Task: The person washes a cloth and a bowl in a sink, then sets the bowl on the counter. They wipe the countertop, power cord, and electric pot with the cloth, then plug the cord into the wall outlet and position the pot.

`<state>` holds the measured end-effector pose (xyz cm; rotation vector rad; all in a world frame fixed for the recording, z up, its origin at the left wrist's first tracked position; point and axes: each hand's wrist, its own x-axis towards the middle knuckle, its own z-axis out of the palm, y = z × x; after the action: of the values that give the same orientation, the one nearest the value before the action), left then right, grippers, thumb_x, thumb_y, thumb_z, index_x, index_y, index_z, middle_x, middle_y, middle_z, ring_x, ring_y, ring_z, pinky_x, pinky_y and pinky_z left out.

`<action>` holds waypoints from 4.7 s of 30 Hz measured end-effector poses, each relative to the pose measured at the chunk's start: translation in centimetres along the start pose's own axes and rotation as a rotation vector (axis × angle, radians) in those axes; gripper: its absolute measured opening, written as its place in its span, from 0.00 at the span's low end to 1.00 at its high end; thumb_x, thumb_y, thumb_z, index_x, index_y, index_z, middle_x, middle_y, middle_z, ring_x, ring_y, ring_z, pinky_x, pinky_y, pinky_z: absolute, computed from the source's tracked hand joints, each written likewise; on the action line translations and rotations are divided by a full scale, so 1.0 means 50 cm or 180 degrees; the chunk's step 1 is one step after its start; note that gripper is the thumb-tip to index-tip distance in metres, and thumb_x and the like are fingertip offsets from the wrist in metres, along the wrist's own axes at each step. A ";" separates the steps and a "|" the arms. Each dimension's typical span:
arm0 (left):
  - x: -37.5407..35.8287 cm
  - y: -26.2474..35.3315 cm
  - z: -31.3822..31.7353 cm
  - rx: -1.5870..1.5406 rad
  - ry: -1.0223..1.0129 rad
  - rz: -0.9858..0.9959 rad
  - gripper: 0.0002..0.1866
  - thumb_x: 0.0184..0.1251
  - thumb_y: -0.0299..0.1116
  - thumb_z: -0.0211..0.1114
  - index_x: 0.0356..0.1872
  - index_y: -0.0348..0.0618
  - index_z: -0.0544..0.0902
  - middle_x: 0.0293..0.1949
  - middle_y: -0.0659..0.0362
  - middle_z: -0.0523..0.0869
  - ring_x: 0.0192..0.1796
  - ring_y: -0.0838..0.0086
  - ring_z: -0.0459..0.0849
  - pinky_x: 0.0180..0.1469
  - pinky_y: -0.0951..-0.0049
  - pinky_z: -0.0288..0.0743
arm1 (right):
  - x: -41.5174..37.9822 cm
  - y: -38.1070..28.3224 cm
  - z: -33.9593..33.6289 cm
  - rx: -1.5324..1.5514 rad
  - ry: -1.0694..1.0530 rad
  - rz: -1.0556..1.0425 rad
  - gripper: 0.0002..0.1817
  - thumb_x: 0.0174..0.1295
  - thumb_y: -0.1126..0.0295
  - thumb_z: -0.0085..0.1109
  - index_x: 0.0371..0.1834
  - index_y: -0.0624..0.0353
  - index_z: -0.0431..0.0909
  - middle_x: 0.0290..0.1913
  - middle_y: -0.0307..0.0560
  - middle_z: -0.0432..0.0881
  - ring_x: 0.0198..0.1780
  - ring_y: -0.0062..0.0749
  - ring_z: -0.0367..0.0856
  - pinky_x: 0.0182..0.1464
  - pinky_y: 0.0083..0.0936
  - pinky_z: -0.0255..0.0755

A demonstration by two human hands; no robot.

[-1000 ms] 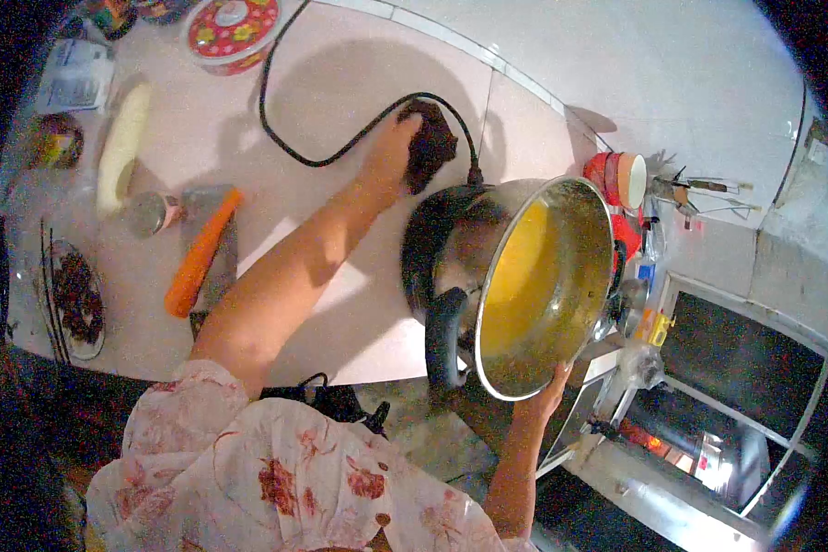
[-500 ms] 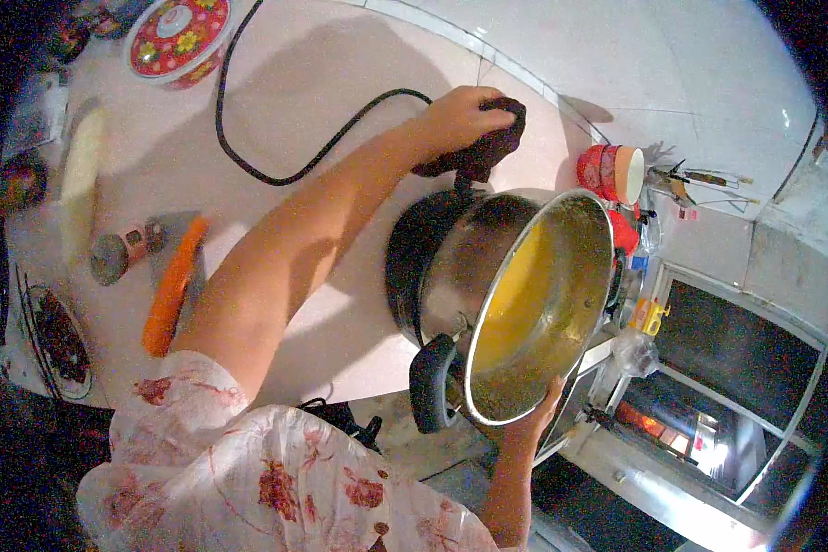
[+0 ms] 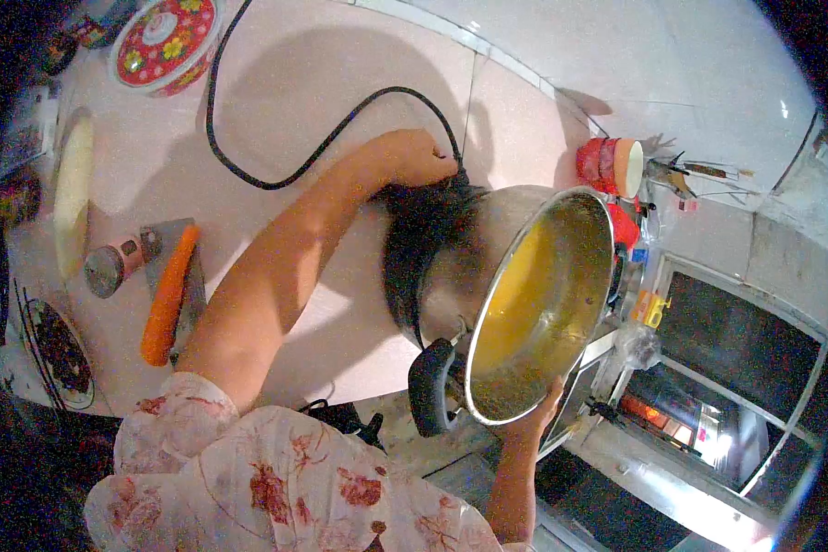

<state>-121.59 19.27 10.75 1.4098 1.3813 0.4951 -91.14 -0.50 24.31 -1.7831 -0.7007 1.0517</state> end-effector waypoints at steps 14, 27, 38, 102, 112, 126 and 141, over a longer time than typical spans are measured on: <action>0.056 -0.031 0.027 0.0368 0.0060 0.0227 0.15 0.49 0.32 0.57 0.40 0.42 0.82 0.45 0.47 0.80 0.46 0.55 0.79 0.50 0.64 0.72 | 0.014 0.012 -0.024 -0.0066 0.0077 -0.0081 0.29 0.58 0.48 0.40 0.56 0.57 0.63 0.47 0.50 0.72 0.47 0.43 0.73 0.44 0.41 0.72; 0.019 0.061 0.039 0.0103 0.0046 0.1109 0.18 0.55 0.33 0.49 0.48 0.50 0.77 0.47 0.50 0.79 0.51 0.56 0.77 0.53 0.60 0.69 | 0.007 0.007 -0.014 0.0019 0.0275 0.0068 0.30 0.58 0.49 0.42 0.56 0.60 0.64 0.48 0.51 0.72 0.47 0.44 0.74 0.46 0.41 0.71; 0.023 -0.028 0.033 -0.0323 -0.0233 0.1733 0.18 0.52 0.32 0.50 0.46 0.47 0.78 0.46 0.50 0.80 0.50 0.57 0.77 0.54 0.62 0.67 | -0.004 0.000 0.001 0.0338 -0.0026 0.0186 0.29 0.58 0.50 0.44 0.57 0.59 0.64 0.50 0.50 0.72 0.49 0.42 0.73 0.50 0.37 0.69; -0.364 0.123 -0.144 -0.5041 0.0711 0.0196 0.13 0.60 0.43 0.60 0.27 0.43 0.75 0.16 0.67 0.71 0.11 0.86 0.63 0.10 0.88 0.51 | 0.049 0.027 -0.061 0.0386 -0.0793 -0.0909 0.30 0.61 0.60 0.43 0.66 0.58 0.53 0.63 0.48 0.60 0.64 0.39 0.58 0.64 0.34 0.52; -0.447 0.158 -0.133 -0.2842 0.1857 0.1025 0.13 0.59 0.44 0.61 0.29 0.44 0.79 0.20 0.68 0.72 0.20 0.87 0.64 0.19 0.86 0.53 | 0.053 0.029 -0.060 0.0305 -0.0739 -0.0978 0.31 0.59 0.62 0.43 0.66 0.59 0.53 0.63 0.50 0.61 0.63 0.41 0.60 0.63 0.35 0.52; -0.467 0.129 -0.142 -0.1773 0.2508 0.0853 0.15 0.59 0.42 0.62 0.25 0.40 0.80 0.16 0.67 0.72 0.19 0.86 0.65 0.21 0.84 0.57 | 0.053 0.031 -0.064 0.0513 -0.0907 -0.0930 0.29 0.61 0.60 0.44 0.65 0.59 0.54 0.62 0.47 0.61 0.63 0.37 0.60 0.63 0.32 0.55; -0.517 0.033 -0.129 -0.2071 0.2532 0.0200 0.12 0.53 0.41 0.66 0.22 0.43 0.79 0.18 0.68 0.71 0.21 0.86 0.64 0.23 0.84 0.55 | -0.124 0.207 0.122 -0.1690 -0.2498 -0.1992 0.12 0.57 0.74 0.54 0.45 0.62 0.74 0.52 0.55 0.72 0.53 0.38 0.73 0.44 0.26 0.74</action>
<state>-132.68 -1.14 23.90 0.7241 1.5588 1.5070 -99.25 -7.19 15.81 -1.3320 -2.0203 1.1618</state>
